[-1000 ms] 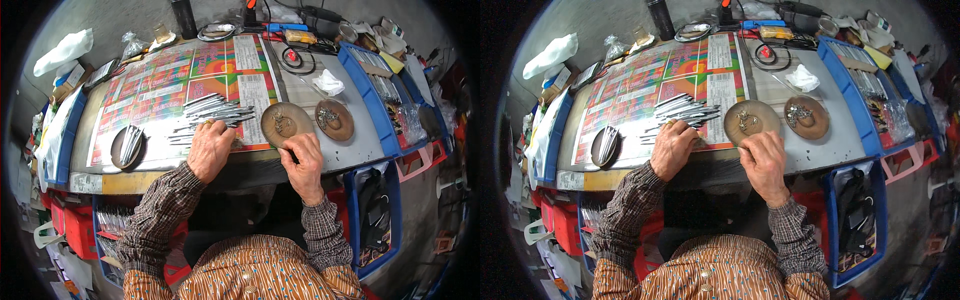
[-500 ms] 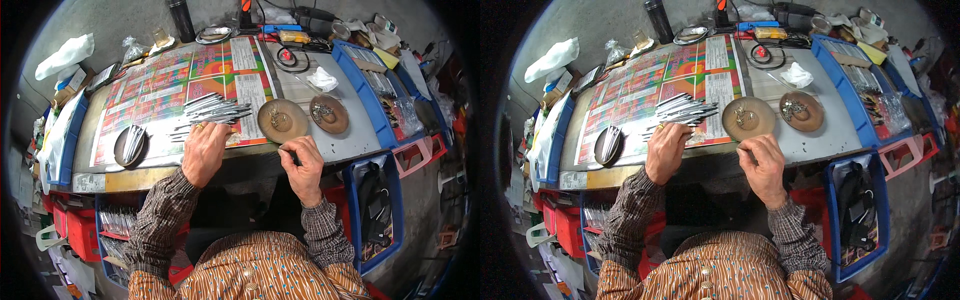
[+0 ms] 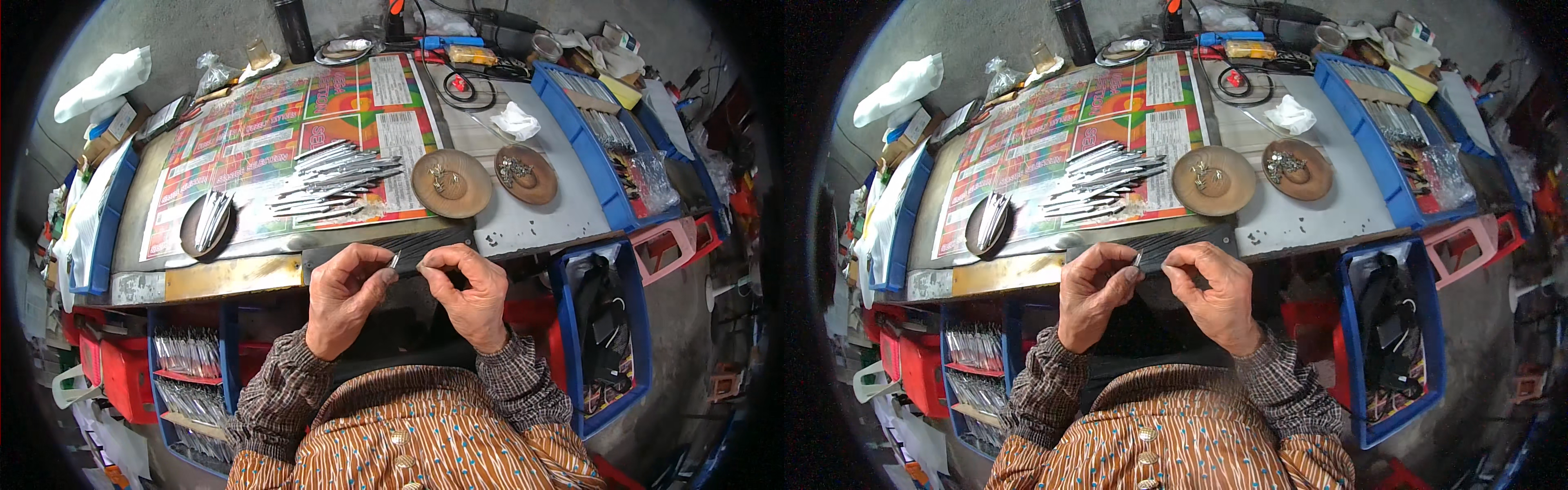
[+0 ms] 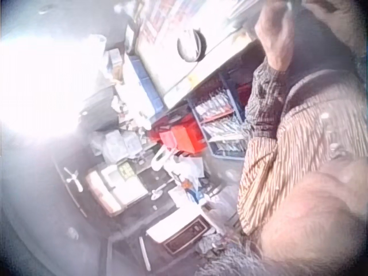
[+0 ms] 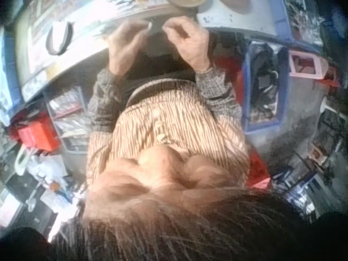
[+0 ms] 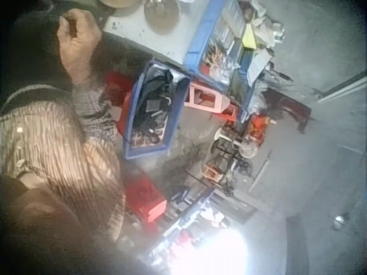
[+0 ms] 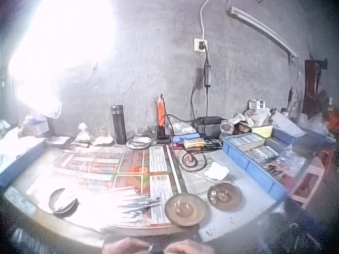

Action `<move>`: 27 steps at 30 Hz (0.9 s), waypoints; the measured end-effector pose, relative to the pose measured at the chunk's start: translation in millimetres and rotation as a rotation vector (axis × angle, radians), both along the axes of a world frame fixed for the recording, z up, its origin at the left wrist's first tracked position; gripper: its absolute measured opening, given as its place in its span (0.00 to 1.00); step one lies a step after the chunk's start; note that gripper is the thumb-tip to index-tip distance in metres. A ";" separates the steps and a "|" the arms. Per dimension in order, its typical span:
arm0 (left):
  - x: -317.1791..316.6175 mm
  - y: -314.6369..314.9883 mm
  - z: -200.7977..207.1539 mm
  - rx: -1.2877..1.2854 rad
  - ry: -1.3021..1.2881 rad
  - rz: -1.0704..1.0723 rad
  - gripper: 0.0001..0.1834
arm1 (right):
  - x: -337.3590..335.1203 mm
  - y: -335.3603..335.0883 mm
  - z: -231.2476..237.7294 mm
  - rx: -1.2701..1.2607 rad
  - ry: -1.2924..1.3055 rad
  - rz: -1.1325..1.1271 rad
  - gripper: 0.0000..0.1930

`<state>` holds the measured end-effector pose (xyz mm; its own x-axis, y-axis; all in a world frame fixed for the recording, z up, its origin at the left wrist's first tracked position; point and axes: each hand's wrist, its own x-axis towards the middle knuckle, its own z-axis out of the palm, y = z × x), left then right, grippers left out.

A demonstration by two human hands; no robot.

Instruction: The person inspects, sorts, and organizes small metal components by hand, moving them from a dish and a tray into storage bins.

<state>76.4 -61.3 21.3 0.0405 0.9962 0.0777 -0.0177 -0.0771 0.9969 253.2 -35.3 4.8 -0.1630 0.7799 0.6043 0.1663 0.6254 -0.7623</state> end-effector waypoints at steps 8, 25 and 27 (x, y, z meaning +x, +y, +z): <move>4.1 -10.6 -9.1 -0.144 -0.295 -0.106 0.09 | -8.6 -12.8 -7.2 -0.263 0.170 0.105 0.04; 16.4 -13.4 -8.9 -0.238 -0.478 -0.120 0.09 | -9.3 -11.9 -8.4 -0.030 0.090 0.020 0.06; 17.5 -13.6 -8.3 -0.224 -0.467 -0.108 0.09 | -9.1 -11.3 -8.5 0.006 0.069 0.002 0.06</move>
